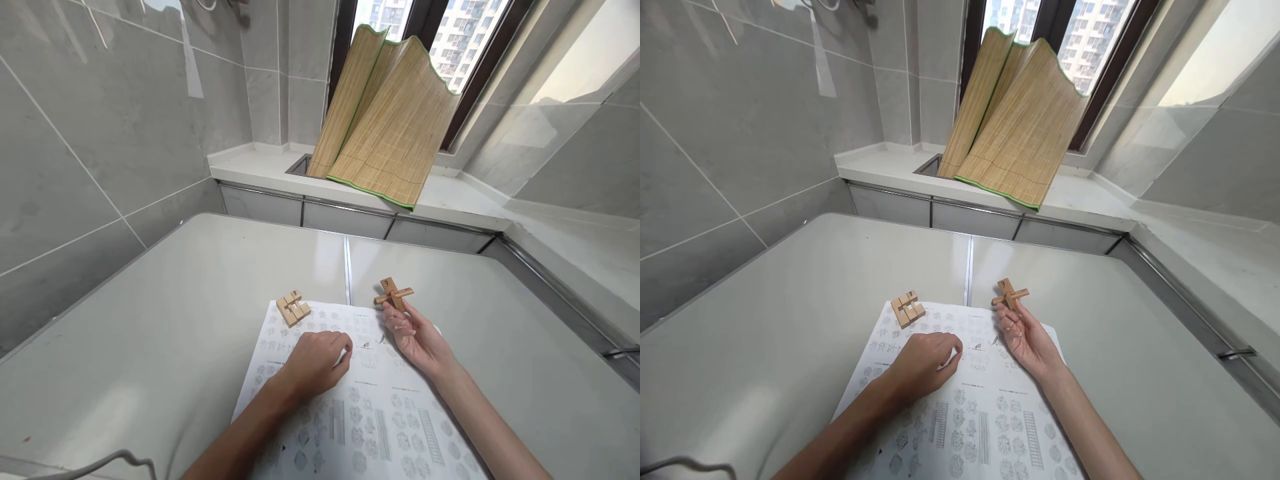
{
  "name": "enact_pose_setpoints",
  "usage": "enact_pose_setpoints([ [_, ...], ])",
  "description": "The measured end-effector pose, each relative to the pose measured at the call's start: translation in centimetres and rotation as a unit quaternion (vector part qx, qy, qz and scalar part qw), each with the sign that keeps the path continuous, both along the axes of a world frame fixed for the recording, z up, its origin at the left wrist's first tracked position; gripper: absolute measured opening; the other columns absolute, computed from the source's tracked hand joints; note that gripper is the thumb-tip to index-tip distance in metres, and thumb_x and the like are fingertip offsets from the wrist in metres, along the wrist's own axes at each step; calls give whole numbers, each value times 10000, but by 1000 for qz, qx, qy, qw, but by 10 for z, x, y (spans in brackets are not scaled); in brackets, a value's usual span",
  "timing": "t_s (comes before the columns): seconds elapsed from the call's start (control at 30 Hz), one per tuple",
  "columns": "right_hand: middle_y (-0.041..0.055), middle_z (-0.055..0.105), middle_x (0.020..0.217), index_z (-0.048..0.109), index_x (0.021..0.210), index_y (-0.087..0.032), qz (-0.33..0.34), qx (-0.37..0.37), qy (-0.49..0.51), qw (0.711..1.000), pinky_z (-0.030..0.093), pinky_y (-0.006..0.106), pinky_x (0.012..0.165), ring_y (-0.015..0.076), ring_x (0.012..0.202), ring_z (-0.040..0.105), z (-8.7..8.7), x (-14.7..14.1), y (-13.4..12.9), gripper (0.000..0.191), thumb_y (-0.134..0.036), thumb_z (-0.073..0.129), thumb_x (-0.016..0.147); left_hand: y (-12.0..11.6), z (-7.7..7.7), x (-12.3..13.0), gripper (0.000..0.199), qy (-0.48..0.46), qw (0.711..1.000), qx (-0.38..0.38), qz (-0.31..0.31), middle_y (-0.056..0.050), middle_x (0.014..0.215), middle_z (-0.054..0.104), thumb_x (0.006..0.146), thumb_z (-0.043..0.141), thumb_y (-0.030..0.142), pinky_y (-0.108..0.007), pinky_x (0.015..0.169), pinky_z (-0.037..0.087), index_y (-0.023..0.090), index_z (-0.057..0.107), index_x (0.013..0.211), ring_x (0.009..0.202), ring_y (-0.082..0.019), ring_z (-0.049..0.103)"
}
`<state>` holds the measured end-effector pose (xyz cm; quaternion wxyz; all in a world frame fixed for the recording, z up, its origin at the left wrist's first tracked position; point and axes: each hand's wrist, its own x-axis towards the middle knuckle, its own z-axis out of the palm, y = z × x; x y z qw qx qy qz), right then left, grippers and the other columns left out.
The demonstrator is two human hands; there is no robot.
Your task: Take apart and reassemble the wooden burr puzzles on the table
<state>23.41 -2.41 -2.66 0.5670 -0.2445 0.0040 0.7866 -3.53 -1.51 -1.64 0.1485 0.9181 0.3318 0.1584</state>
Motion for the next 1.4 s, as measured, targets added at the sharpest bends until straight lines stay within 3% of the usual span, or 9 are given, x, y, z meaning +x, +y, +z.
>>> enact_pose_setpoints([
  [0.23,-21,549,735,591,935,-195,14,60,-125,990,455,94,383,52,514,484,1,-1,8,85,-154,656,973,-1,-1,1,118,-21,1000,5,4,27,719,667,953,513,170,-274,562,305,205,623,932,613,-144,598],
  [0.37,-42,473,606,535,729,-205,70,143,-292,943,421,197,428,82,482,420,8,-12,-4,311,-345,669,972,-1,-3,4,134,-66,997,5,38,44,649,597,960,496,159,-273,540,309,200,616,916,556,-131,548],
  [0.53,-54,456,538,556,735,-192,142,226,-386,883,255,260,446,78,414,311,13,-22,-17,367,-472,599,968,-4,3,6,68,-200,973,12,116,39,689,553,967,559,268,-268,557,372,206,567,938,598,-134,535],
  [0.67,-55,437,509,498,665,-212,196,271,-402,852,260,276,471,92,422,321,9,-27,-23,409,-495,603,940,-6,16,6,458,-286,953,-46,90,-84,1106,645,807,785,340,-354,825,523,206,533,1165,982,-232,628],
  [0.8,-63,412,518,481,655,-215,254,294,-383,838,276,275,478,92,425,331,5,-29,-26,409,-483,593,942,-6,26,2,956,-299,929,-218,19,-154,1445,526,660,939,438,-472,1067,497,252,424,1444,1317,-333,542],
  [0.9,-72,395,509,475,658,-216,288,315,-359,830,286,270,474,91,423,337,2,-29,-27,397,-461,612,938,-6,26,0,1088,-283,907,-310,-29,-155,1568,443,596,977,469,-525,1148,451,290,405,1504,1424,-374,475],
  [1.0,-60,440,515,491,665,-210,296,327,-341,830,309,269,471,93,428,354,0,-28,-28,403,-470,638,936,-6,25,1,1100,-282,893,-345,-59,-153,1537,503,583,986,443,-550,1168,438,296,413,1510,1416,-378,499],
  [1.27,-48,544,549,519,795,-207,212,298,-492,790,231,260,474,84,446,347,17,-34,-30,412,-536,548,1040,-6,18,4,1006,-283,919,-270,43,-110,1425,603,599,963,510,-484,1082,534,278,466,1442,1320,-344,586],
  [1.4,-84,514,529,593,1025,-188,189,277,-514,789,223,246,455,77,419,331,20,-40,-29,357,-544,601,1014,-5,11,5,988,-261,941,-211,53,-104,1419,599,641,946,497,-463,1074,535,273,439,1458,1295,-323,595],
])
